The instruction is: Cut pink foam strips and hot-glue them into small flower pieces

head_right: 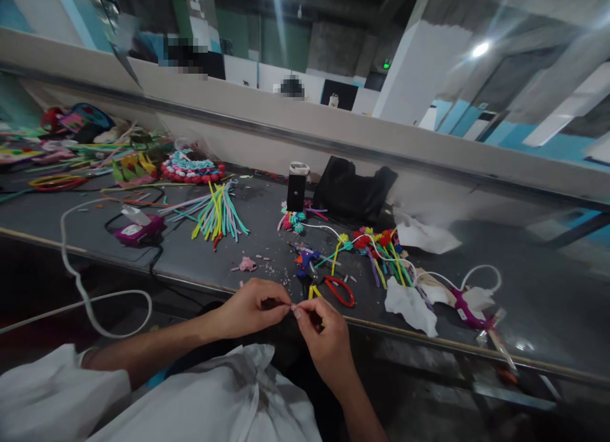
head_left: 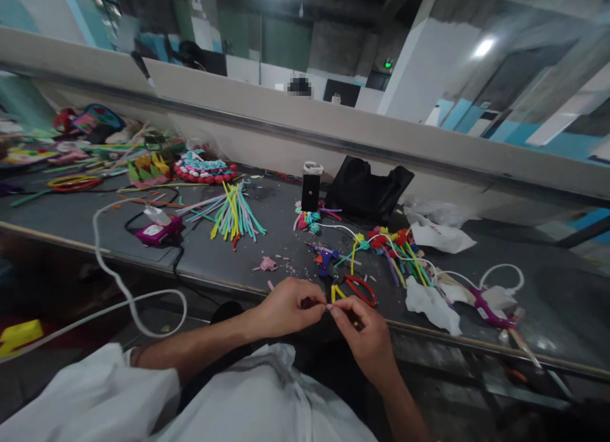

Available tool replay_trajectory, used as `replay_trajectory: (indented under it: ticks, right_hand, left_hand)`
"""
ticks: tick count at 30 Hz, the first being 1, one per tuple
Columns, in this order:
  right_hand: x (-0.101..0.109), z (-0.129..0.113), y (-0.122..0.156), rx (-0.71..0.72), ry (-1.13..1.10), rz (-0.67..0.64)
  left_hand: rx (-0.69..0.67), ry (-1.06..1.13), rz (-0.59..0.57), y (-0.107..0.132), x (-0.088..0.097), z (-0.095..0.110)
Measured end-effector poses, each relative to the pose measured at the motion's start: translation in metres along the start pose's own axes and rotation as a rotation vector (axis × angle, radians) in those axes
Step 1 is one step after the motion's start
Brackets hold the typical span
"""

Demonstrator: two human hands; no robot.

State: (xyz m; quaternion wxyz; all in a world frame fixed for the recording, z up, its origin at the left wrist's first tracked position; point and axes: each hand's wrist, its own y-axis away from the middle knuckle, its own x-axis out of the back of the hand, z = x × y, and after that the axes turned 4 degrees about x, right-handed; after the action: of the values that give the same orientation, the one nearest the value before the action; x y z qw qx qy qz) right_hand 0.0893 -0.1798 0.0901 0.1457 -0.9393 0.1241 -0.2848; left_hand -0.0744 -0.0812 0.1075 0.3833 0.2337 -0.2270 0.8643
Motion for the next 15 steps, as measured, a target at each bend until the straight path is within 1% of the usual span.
replay_trajectory:
  ticks: [5,9,15]
  right_hand:
    - [-0.0008,0.0026,0.0002,0.042,0.010,-0.026]
    - [0.0014,0.0025,-0.0008,0.063,0.014,-0.087]
    - [0.0049,0.0001,0.0009,0.074,0.010,-0.185]
  left_hand:
    - [0.057,0.109,-0.078,-0.0023,0.0002,-0.0047]
    - [0.067,0.152,-0.123,-0.0022,0.0022,-0.0059]
    - [0.056,0.194,-0.262,0.0006,0.0089,-0.0043]
